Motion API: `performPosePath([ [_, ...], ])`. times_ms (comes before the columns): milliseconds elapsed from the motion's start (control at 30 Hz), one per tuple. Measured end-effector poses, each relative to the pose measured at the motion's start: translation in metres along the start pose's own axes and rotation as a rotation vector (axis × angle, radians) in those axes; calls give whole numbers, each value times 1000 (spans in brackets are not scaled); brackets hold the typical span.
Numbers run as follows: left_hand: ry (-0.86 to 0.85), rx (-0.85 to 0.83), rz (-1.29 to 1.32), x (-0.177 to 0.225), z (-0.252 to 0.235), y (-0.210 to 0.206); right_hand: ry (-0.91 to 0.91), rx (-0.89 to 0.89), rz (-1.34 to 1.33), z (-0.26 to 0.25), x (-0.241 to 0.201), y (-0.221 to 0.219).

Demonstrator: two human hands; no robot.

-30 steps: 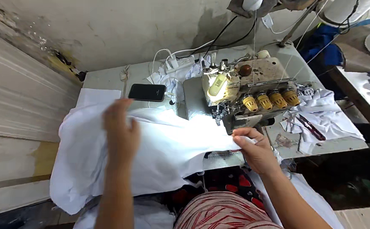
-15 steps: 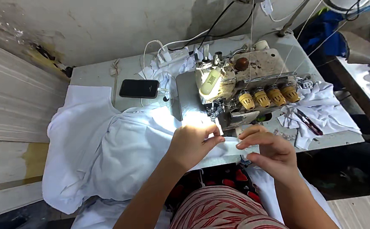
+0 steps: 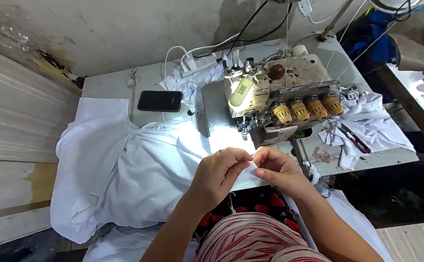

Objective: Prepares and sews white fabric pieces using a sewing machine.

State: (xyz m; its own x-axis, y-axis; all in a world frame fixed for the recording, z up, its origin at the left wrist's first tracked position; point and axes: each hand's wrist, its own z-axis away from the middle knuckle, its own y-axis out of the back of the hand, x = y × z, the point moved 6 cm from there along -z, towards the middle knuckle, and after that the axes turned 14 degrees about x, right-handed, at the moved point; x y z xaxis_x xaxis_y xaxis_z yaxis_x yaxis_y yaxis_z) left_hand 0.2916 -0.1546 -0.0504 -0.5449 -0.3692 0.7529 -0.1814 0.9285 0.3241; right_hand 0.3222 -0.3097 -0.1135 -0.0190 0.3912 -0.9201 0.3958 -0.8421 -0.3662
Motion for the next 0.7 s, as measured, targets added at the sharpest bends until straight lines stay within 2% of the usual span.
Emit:
performPosePath([
  [133, -36, -75, 42, 19, 2, -8, -247, -205, -138, 9, 12, -8],
  [167, -41, -60, 34, 20, 2, -7, -285, -193, -192, 11, 15, -10],
  [233, -32, 17, -48, 13, 0, -2, -298, -40, -232, 10, 19, -8],
  [367, 44, 82, -299, -30, -1, -2, -167, 258, -99, 1, 19, 4],
  [467, 126, 66, -530, -53, -1, -15, -104, 368, 82, 0, 19, 9],
  [567, 97, 120, -626, -59, -1, -23, -55, 370, 150, 3, 20, 10],
  [700, 114, 78, -554, -52, -2, -18, 157, 244, 322, 9, 16, 5],
])
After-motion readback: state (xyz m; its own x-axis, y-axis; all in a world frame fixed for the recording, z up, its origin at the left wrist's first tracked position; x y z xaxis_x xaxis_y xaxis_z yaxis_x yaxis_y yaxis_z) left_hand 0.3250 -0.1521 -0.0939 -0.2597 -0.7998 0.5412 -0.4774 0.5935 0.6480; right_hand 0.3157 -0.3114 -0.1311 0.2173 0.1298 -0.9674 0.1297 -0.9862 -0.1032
